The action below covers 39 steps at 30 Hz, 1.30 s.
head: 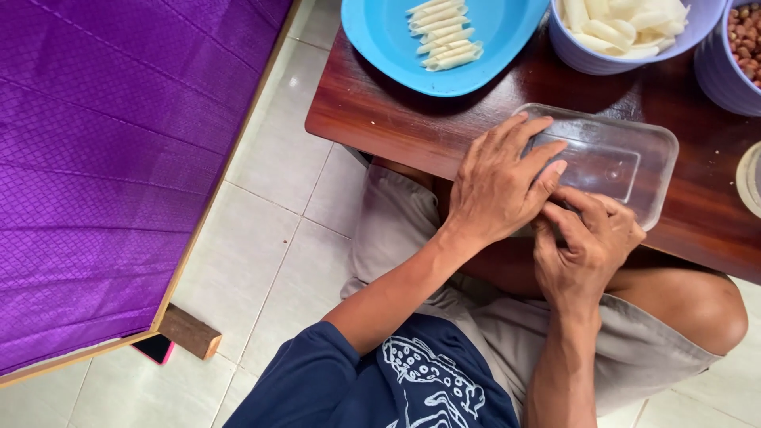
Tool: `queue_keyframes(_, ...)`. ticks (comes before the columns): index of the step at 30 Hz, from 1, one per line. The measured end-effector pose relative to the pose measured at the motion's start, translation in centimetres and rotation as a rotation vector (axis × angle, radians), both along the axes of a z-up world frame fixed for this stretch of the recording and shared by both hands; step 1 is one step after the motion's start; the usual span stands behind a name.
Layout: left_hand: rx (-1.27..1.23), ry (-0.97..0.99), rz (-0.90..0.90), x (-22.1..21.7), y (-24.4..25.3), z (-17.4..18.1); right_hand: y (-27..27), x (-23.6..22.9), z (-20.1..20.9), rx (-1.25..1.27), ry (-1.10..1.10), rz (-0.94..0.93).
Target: The person is assembling small nut rolls by placing peanuts inside a wrapper and rolling it up.
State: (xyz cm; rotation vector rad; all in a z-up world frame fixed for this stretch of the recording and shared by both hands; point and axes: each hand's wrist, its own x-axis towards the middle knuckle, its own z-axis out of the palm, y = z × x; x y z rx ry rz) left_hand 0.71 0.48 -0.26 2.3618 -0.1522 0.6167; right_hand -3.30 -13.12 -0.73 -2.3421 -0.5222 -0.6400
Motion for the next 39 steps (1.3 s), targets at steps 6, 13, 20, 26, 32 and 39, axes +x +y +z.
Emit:
queue_keyframes(6, 0.004, 0.024, 0.0, 0.0, 0.1, 0.2, -0.3, 0.1, 1.4, -0.026, 0.073, 0.065)
queue_keyframes(13, 0.068, 0.054, -0.006, 0.9, -0.6, 0.5, -1.7, 3.2, 4.1, -0.021, 0.001, -0.004)
queue_keyframes(20, 0.087, 0.073, -0.049, 1.4, -0.9, 1.2, -1.6, 4.7, 3.3, -0.197, 0.007, -0.174)
queue_keyframes(26, 0.144, 0.093, -0.119, 2.0, -0.7, 1.3, -1.4, 4.3, 3.1, -0.196, 0.02, -0.25)
queue_keyframes(32, 0.236, 0.08, -0.172, 2.5, -0.5, -0.2, -2.3, 6.1, 2.7, -0.16, 0.008, -0.064)
queue_keyframes(39, 0.182, 0.095, -0.168, 2.4, -0.4, 0.7, -4.6, 7.0, 2.1, -0.442, -0.054, 0.001)
